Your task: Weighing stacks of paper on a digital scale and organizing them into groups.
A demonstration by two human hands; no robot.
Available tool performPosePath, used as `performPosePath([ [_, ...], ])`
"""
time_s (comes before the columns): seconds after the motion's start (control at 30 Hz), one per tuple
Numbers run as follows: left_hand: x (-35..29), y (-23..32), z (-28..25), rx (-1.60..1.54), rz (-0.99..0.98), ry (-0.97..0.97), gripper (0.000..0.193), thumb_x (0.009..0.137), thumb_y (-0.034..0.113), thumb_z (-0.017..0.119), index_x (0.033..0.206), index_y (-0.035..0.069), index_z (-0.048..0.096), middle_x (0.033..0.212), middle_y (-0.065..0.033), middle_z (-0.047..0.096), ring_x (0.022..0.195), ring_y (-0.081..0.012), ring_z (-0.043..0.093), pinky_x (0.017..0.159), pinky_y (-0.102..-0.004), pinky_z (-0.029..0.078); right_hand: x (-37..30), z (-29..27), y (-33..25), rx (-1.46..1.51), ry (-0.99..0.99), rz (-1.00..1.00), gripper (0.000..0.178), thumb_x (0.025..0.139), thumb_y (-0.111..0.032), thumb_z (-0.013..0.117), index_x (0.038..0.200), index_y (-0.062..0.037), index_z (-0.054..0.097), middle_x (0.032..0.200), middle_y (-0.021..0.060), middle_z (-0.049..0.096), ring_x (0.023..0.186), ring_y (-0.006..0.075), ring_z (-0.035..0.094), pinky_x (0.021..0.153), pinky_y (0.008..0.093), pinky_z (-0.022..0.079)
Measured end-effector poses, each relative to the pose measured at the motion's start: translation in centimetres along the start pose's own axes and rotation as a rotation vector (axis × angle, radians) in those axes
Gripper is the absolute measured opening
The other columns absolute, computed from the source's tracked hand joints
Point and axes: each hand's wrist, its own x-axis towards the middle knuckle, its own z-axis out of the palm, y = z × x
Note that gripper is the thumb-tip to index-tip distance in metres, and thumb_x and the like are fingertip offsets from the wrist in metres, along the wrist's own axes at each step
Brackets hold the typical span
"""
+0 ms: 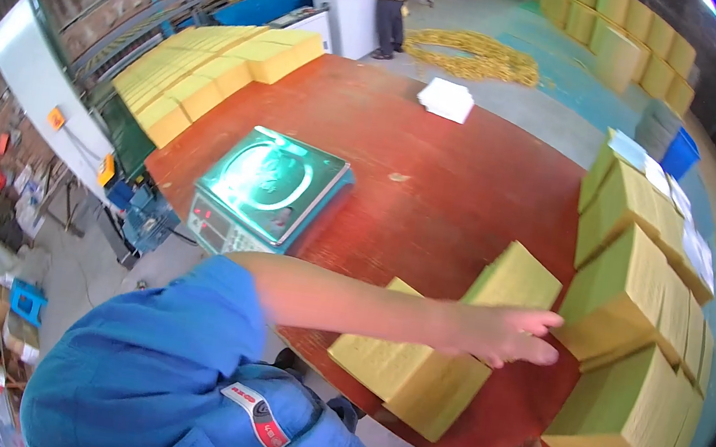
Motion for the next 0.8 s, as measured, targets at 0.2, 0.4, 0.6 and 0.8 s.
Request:
performPosePath([
  [0.2, -21.6, -0.4, -17.3, -0.081, 0.109, 0.476, 0.053, 0.096, 0.037, 0.06, 0.134, 0.001, 0.051, 0.127, -0.0143, 0.059, 0.112, -0.0221, 0.06, 0.093, -0.0378, 0.05, -7.5, 12.6, -10.0, 0.262, -0.366, -0.19, 0.029, 0.098, -0.003, 0.039, 0.119, 0.0029, 0.058, 0.114, 0.0118, 0.061, 0.104, 0.0198, 0.058, 0.093, 0.0334, 0.046],
  [0.4, -43.0, -2.2, -30.6, -0.113, 0.15, 0.878, 0.043, 0.097, 0.036, 0.06, 0.124, 0.003, 0.057, 0.119, -0.0131, 0.063, 0.108, -0.021, 0.062, 0.091, -0.0378, 0.051, -24.4, 28.8, -19.0, 0.319, -0.747, -0.224, 0.019, 0.086, 0.003, 0.044, 0.095, 0.0013, 0.061, 0.095, 0.0111, 0.063, 0.086, 0.0163, 0.056, 0.082, 0.03, 0.045],
  [0.6, -57.1, -5.7, -38.5, -0.216, -0.002, 1.031, 0.04, 0.098, 0.035, 0.057, 0.12, 0.002, 0.058, 0.115, -0.0141, 0.065, 0.103, -0.0228, 0.065, 0.088, -0.0386, 0.054, -41.0, 41.4, -20.6, 0.506, -1.098, 0.194, 0.021, 0.089, 0.008, 0.049, 0.101, 0.0025, 0.065, 0.101, 0.0117, 0.067, 0.093, 0.0174, 0.063, 0.089, 0.0297, 0.048],
  [0.8, -65.9, -2.8, -42.9, -0.152, 0.036, 1.088, 0.038, 0.098, 0.031, 0.057, 0.119, 0.0, 0.058, 0.114, -0.018, 0.066, 0.103, -0.0256, 0.066, 0.088, -0.04, 0.054, -52.0, 47.4, -19.2, 0.454, -1.495, 0.368, 0.019, 0.095, 0.003, 0.053, 0.112, 0.0025, 0.061, 0.105, 0.0085, 0.066, 0.096, 0.0127, 0.062, 0.089, 0.0263, 0.049],
])
